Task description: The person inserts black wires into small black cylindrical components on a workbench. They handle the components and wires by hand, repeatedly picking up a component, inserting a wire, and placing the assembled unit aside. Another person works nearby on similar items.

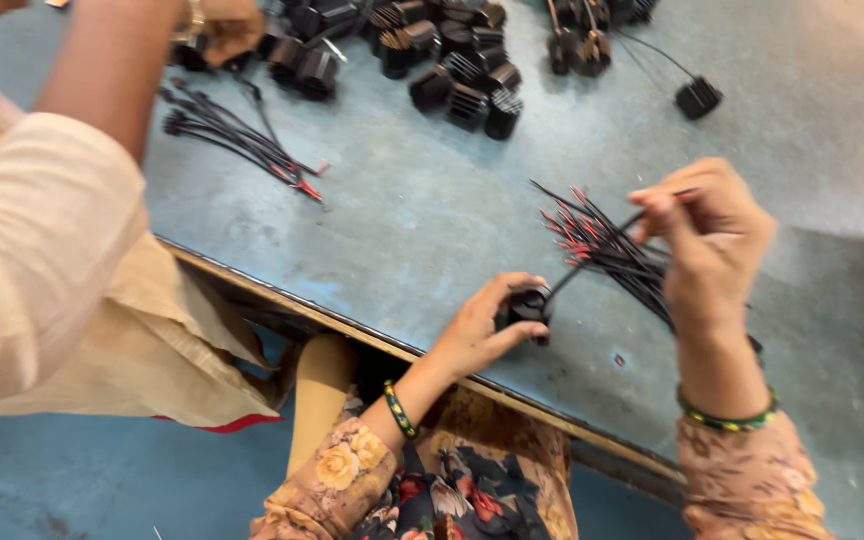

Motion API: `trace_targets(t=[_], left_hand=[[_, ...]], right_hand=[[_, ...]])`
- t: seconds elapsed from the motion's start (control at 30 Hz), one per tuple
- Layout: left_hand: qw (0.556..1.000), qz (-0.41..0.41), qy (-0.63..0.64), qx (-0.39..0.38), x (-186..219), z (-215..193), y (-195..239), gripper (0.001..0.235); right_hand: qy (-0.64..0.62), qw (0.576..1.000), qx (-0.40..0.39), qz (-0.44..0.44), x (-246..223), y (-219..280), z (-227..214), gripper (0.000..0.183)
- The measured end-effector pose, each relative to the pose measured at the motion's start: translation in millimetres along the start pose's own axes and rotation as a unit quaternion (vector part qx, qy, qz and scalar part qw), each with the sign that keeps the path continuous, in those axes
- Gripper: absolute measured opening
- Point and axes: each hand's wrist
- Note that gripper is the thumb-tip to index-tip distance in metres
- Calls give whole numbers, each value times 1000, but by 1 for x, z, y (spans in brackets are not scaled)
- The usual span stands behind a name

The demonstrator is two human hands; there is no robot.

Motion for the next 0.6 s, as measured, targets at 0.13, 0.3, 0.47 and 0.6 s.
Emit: trace_targets(t=[0.13,0.3,0.47,0.6], left_hand=[[997,27,-76,8,3,-2,2,54],[999,-21,-29,-2,0,-2,2,59],[996,14,-44,77,-9,-1,0,87],[990,-15,-42,135,-17,0,-1,79]], right_hand=[[2,1000,-22,4,-12,-11,4,18],[11,999,-36,0,-13,-17,12,22],[22,998,-61,-4,-5,-44,3,23],[59,993,-96,-25,20,-111,-11,21]])
Point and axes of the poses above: each hand's wrist, its own y-axis away from the middle knuckle, its own z-axis out of the palm, x = y × z, and after that the axes turned 7 degrees about z, right-handed
